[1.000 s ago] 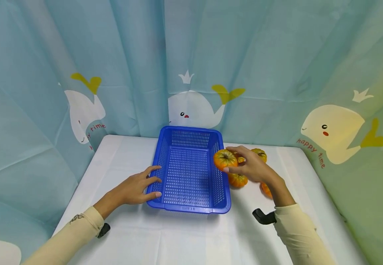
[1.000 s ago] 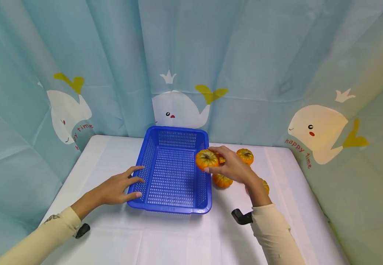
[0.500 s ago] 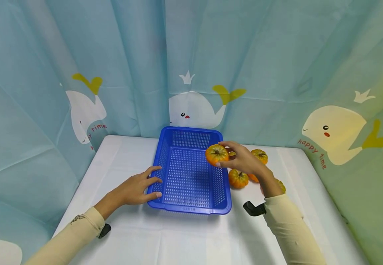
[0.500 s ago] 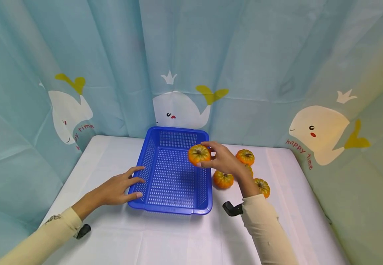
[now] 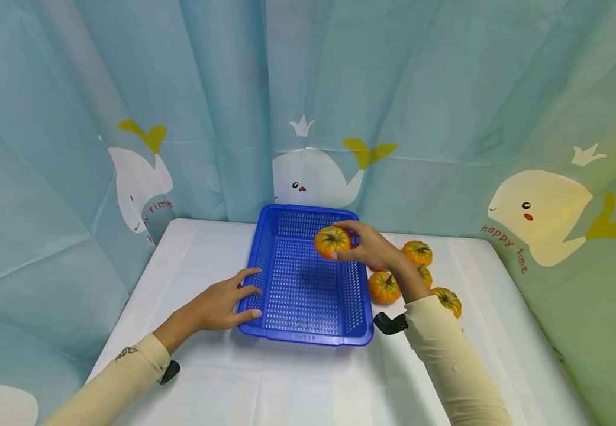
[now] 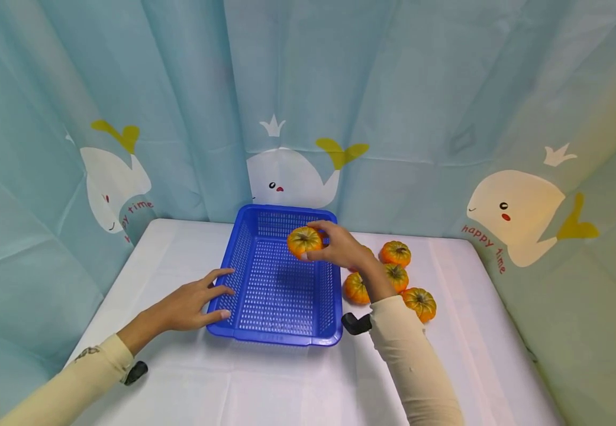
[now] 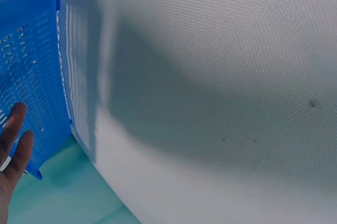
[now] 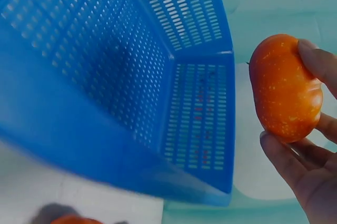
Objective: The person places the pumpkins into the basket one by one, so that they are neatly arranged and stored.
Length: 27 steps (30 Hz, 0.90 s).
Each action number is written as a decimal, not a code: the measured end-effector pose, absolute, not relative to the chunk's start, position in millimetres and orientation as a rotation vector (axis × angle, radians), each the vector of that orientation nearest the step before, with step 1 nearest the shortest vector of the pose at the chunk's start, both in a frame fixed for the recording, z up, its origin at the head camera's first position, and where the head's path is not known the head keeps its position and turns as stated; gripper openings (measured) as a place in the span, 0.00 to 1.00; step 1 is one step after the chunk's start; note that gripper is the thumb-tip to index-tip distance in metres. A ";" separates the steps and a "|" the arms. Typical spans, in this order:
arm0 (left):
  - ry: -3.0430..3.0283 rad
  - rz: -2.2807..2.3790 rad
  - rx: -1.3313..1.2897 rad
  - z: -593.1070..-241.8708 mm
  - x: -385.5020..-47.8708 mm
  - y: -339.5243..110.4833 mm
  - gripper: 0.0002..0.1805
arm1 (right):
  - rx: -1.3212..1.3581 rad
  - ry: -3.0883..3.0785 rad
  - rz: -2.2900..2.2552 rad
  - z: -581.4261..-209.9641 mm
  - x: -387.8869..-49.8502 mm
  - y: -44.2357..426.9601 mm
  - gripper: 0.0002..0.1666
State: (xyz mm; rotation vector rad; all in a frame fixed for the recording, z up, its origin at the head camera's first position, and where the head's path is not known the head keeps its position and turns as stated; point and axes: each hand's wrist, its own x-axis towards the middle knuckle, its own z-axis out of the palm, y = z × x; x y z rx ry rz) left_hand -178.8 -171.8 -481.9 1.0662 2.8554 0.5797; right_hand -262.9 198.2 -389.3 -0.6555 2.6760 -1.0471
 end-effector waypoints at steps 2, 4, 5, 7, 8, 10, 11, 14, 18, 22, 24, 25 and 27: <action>2.855 0.581 1.071 -482.3 -178.4 -172.0 0.30 | -0.650 2.662 -1.064 -391.5 -266.5 193.2 0.45; 2.859 0.577 1.078 -482.3 -178.3 -172.2 0.30 | -0.637 2.647 -1.085 -393.5 -269.7 188.5 0.44; 2.859 0.576 1.083 -482.0 -178.3 -172.2 0.29 | -0.627 2.636 -1.099 -394.6 -271.3 186.3 0.44; 2.860 0.573 1.091 -481.5 -178.6 -172.1 0.29 | -0.593 2.611 -1.121 -396.8 -274.8 182.3 0.43; 2.859 0.574 1.095 -481.1 -178.7 -172.1 0.29 | -0.576 2.595 -1.135 -398.0 -276.6 180.3 0.43; 2.859 0.574 1.095 -480.8 -179.0 -172.1 0.28 | -0.553 2.579 -1.144 -400.9 -280.6 176.6 0.43; 2.858 0.573 1.093 -480.8 -179.1 -172.2 0.28 | -0.528 2.571 -1.144 -401.9 -282.3 174.8 0.43; 2.856 0.576 1.087 -481.1 -179.2 -172.1 0.29 | -0.500 2.567 -1.136 -404.9 -286.4 170.2 0.43; 2.856 0.573 1.074 -481.8 -179.0 -172.4 0.29 | -0.565 2.601 -1.099 -410.8 -292.4 164.8 0.43; 2.858 0.571 1.064 -482.3 -178.9 -172.6 0.29 | -0.639 2.618 -1.086 -417.3 -298.9 159.5 0.42; 2.859 0.571 1.065 -482.6 -179.0 -172.4 0.29 | -0.632 2.623 -1.089 -419.6 -301.3 157.0 0.41; 2.860 0.571 1.066 -482.9 -179.1 -172.4 0.29 | -0.624 2.623 -1.095 -420.6 -302.3 155.7 0.41; 2.862 0.569 1.071 -483.3 -179.6 -172.3 0.29 | -0.603 2.620 -1.102 -422.5 -304.3 153.0 0.41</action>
